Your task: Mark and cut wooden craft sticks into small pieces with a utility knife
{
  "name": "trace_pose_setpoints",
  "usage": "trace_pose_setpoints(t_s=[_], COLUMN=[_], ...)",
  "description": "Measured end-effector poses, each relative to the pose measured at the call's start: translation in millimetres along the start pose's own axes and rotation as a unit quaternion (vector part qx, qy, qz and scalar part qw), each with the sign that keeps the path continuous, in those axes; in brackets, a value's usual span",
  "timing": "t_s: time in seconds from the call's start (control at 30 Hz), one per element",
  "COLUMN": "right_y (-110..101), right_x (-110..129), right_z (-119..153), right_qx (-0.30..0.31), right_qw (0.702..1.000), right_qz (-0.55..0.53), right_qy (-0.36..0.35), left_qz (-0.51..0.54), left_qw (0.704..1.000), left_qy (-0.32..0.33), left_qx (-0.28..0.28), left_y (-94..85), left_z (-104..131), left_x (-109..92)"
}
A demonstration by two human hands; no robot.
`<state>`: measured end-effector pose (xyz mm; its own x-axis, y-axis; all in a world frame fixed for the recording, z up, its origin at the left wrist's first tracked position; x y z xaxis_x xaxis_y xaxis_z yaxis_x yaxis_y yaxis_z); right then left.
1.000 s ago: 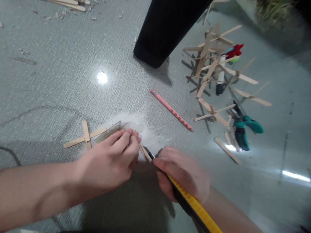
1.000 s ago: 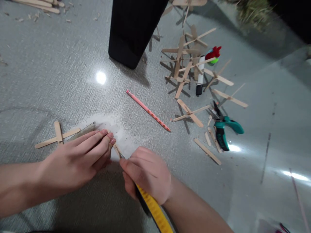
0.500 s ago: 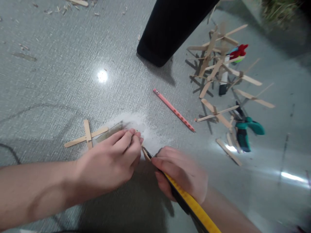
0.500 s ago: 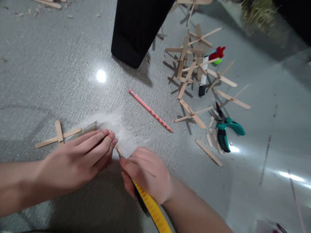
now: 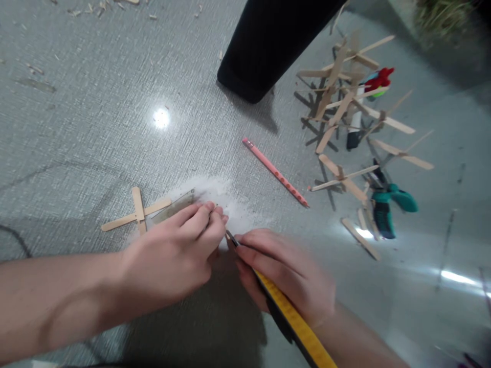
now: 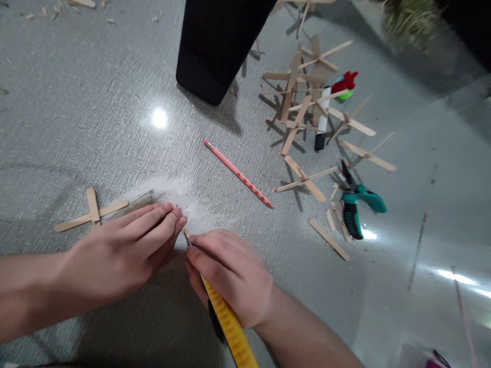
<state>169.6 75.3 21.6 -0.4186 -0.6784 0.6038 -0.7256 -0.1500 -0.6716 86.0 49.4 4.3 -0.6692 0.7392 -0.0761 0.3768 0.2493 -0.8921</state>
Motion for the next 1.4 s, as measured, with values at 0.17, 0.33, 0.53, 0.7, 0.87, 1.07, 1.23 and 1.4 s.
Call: trace_pose_setpoints(t_s=[0.17,0.33,0.53,0.7,0.87,1.07,1.23,1.4], right_y=[4,9,7,5,6,4,4,3], right_x=[1,-1,-2,-3,-4,-7,-6,-8], right_z=[-3,-2,0,3,6,5,5,8], right_qx=[0.025,0.046,0.046,0.042,0.054,0.053,0.048,0.043], right_qw=[0.999,0.997,0.996,0.997,0.997,0.997,0.998,0.998], right_qz=[0.01,0.036,0.037,0.02,0.017,0.015,0.015,0.014], right_qy=[0.019,0.057,0.064,0.059,0.059,0.047,0.026,0.031], left_qz=[-0.001,-0.014,-0.033,-0.039,-0.041,-0.054,-0.063,-0.053], left_qw=[1.0,1.0,0.999,0.999,0.999,0.998,0.998,0.999], left_qy=[-0.001,0.008,0.003,-0.002,0.0,-0.002,-0.005,-0.002], left_qx=[-0.01,-0.015,-0.032,-0.021,-0.02,-0.02,-0.016,-0.012], left_y=[-3.2,-2.2,-1.1,-0.1,-2.6,-2.6,-2.4,-2.0], left_z=[-2,0,-2,-2,-3,-3,-3,-3], left_x=[1,-1,-2,-2,-2,-2,-1,-3])
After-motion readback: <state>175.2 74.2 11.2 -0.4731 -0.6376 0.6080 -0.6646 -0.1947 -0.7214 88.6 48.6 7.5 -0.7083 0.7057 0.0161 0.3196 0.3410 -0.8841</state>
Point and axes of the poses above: each hand's wrist, its own z-axis away from the middle knuckle, its own y-axis out of the palm, x = y × z, the point moved 10 cm from there along -z, towards the middle knuckle, and after that the axes turned 12 degrees about -x, right-handed, at the moved point
